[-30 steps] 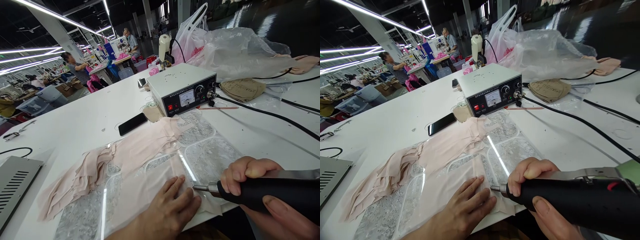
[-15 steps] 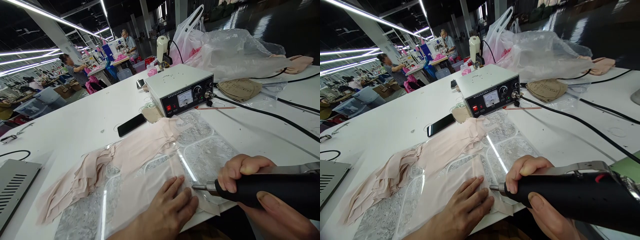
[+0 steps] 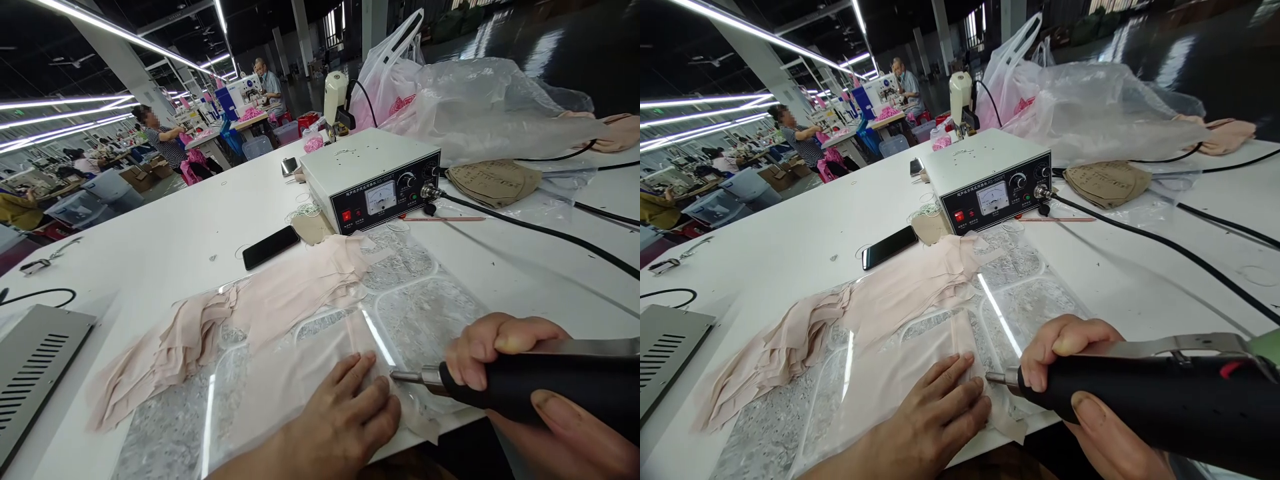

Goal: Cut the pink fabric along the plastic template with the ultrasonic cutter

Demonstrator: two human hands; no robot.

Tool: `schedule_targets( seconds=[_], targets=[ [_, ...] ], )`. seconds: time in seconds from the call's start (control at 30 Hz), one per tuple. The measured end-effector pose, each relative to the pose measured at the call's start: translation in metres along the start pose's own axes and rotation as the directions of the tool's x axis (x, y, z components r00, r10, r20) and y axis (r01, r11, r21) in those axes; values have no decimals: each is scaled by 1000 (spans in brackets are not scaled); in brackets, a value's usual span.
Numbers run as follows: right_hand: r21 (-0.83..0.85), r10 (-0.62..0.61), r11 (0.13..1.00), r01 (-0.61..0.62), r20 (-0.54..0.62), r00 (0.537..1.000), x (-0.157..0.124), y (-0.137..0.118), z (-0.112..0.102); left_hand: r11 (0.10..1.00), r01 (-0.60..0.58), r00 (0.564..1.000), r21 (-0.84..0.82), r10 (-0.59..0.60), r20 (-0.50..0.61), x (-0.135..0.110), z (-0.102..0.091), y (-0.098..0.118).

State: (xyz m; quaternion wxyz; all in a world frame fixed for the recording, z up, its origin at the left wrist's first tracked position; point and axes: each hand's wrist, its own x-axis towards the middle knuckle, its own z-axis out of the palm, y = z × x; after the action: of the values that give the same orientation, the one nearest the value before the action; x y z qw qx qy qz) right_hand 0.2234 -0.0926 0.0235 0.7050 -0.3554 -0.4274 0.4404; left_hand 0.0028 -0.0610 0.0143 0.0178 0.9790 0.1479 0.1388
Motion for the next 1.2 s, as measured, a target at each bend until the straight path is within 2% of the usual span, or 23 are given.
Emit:
schedule_targets(
  seconds=[0.07, 0.2, 0.4, 0.5, 0.6, 0.83, 1.07, 1.2],
  targets=[
    [-2, 7, 1000, -7, 19, 1000, -4, 4, -3, 1000, 2, 1000, 8, -2, -16, 0, 2, 0],
    [20, 75, 997, -74, -40, 996, -8, 6, -6, 1000, -9, 998, 17, 10, -68, -1, 4, 0],
    [65, -70, 995, 74, -65, 995, -4, 16, -16, 1000, -18, 996, 13, 19, -85, -3, 7, 0],
    [39, -14, 999, 18, -104, 995, -6, 20, -20, 1000, -17, 994, 5, 17, -105, -3, 7, 0],
    [22, -7, 1000, 10, -108, 994, -7, 20, -20, 1000, -8, 992, -3, 8, -126, -2, 8, 0],
    [25, 14, 1000, -12, -101, 995, -7, 15, -15, 1000, -11, 995, -12, 10, -97, -3, 9, 0],
    [34, -23, 999, 21, 53, 998, -3, 8, -4, 1000, -17, 994, -1, 17, -111, -2, 7, -1],
    [23, -23, 1000, 21, 90, 996, 1, 3, 0, 1000, -26, 996, 10, 27, -90, -2, 5, -1]
  ],
)
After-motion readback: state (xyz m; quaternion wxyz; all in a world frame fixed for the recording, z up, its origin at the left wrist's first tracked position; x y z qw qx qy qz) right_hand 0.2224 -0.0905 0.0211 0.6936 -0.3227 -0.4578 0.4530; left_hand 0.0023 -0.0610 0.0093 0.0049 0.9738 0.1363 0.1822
